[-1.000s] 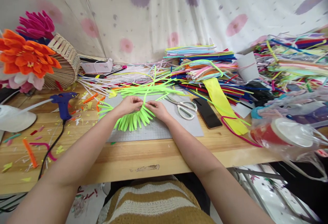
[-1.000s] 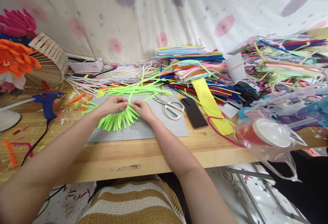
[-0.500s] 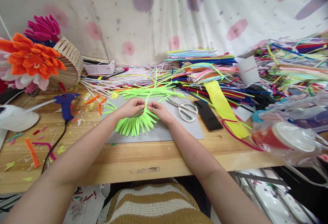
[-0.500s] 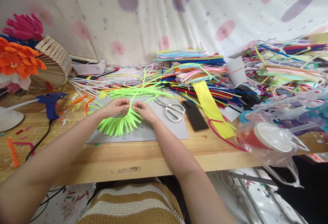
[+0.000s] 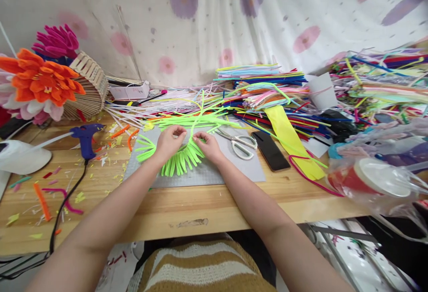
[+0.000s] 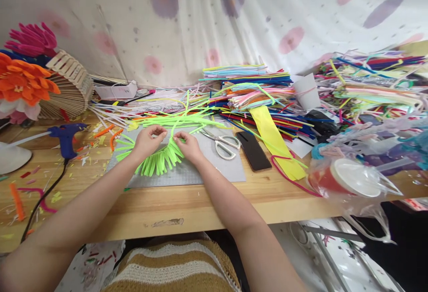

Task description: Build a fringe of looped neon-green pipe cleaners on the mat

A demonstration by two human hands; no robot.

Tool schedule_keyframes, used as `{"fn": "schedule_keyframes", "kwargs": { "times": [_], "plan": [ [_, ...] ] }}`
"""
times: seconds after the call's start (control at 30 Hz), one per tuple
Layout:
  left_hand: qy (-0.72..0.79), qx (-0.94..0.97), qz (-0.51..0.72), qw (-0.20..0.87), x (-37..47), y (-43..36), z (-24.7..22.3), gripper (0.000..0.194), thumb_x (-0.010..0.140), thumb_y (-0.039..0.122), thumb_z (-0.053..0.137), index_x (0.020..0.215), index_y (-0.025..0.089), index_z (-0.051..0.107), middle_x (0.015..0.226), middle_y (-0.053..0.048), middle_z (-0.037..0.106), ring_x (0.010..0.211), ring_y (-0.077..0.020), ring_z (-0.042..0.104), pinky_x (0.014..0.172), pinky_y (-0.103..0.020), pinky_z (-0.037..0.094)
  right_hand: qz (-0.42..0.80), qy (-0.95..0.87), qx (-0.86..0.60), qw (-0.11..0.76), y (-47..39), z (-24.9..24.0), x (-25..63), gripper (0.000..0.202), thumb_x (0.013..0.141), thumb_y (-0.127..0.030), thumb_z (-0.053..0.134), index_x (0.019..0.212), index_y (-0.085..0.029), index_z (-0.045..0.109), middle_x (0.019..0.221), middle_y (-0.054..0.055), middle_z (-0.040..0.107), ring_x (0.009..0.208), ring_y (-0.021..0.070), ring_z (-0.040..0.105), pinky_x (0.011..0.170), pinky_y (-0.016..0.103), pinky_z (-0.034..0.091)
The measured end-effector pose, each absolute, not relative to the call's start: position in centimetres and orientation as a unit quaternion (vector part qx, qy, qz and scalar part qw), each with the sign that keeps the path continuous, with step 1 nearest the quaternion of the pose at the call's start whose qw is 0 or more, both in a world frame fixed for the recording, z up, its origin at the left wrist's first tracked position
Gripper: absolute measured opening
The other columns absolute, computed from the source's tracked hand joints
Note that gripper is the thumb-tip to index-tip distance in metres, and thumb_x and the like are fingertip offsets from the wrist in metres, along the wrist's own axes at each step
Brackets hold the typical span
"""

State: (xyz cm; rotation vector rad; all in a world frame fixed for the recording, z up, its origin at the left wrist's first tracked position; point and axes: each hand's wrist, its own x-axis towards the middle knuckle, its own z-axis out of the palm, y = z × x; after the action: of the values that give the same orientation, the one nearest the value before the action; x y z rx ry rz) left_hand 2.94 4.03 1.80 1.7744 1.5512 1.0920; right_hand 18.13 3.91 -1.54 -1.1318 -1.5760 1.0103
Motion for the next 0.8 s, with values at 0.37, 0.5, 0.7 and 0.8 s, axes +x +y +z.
{"fn": "schedule_keyframes", "kwargs": {
  "times": [0.37,0.5,0.7,0.8],
  "plan": [
    [0.649,0.670,0.322,0.162,4.9,1.6,2.8,0.022,0.074,0.037,0.053,0.076,0.023,0.069,0.081,-0.005,0.069,0.073,-0.0209,0.060,0.065,-0.030,0.041,0.228,-0.732,-0.495,0.408,3.2,-1.1,18.0,0.018,0.080,-0.024,0.044,0.082,-0.019,0.061,0.085,0.005,0.064,0.082,0.0171,0.056,0.075,0.029,0.041],
    [0.648,0.668,0.337,0.142,4.9,1.6,2.4,0.019,0.073,0.035,0.055,0.075,0.023,0.069,0.080,-0.004,0.069,0.071,-0.0206,0.059,0.066,-0.030,0.040,0.219,-0.733,-0.506,0.398,3.2,-1.2,17.9,0.018,0.080,-0.024,0.044,0.083,-0.019,0.061,0.085,0.005,0.064,0.082,0.0170,0.055,0.076,0.029,0.040],
    [0.654,0.655,0.343,0.161,5.0,1.6,2.1,0.019,0.073,0.034,0.055,0.074,0.022,0.069,0.081,-0.005,0.069,0.074,-0.0206,0.060,0.068,-0.030,0.041,0.225,-0.732,-0.507,0.395,3.1,-1.4,17.7,0.017,0.078,-0.022,0.045,0.083,-0.018,0.061,0.086,0.005,0.064,0.083,0.0168,0.055,0.077,0.029,0.040],
    [0.651,0.629,0.367,0.214,5.0,1.7,1.7,0.019,0.071,0.036,0.056,0.073,0.021,0.069,0.079,-0.005,0.069,0.074,-0.0198,0.060,0.069,-0.030,0.041,0.234,-0.729,-0.503,0.401,3.1,-1.3,17.8,0.017,0.078,-0.022,0.045,0.083,-0.019,0.061,0.087,0.005,0.064,0.083,0.0165,0.055,0.077,0.029,0.040]
  ]
}}
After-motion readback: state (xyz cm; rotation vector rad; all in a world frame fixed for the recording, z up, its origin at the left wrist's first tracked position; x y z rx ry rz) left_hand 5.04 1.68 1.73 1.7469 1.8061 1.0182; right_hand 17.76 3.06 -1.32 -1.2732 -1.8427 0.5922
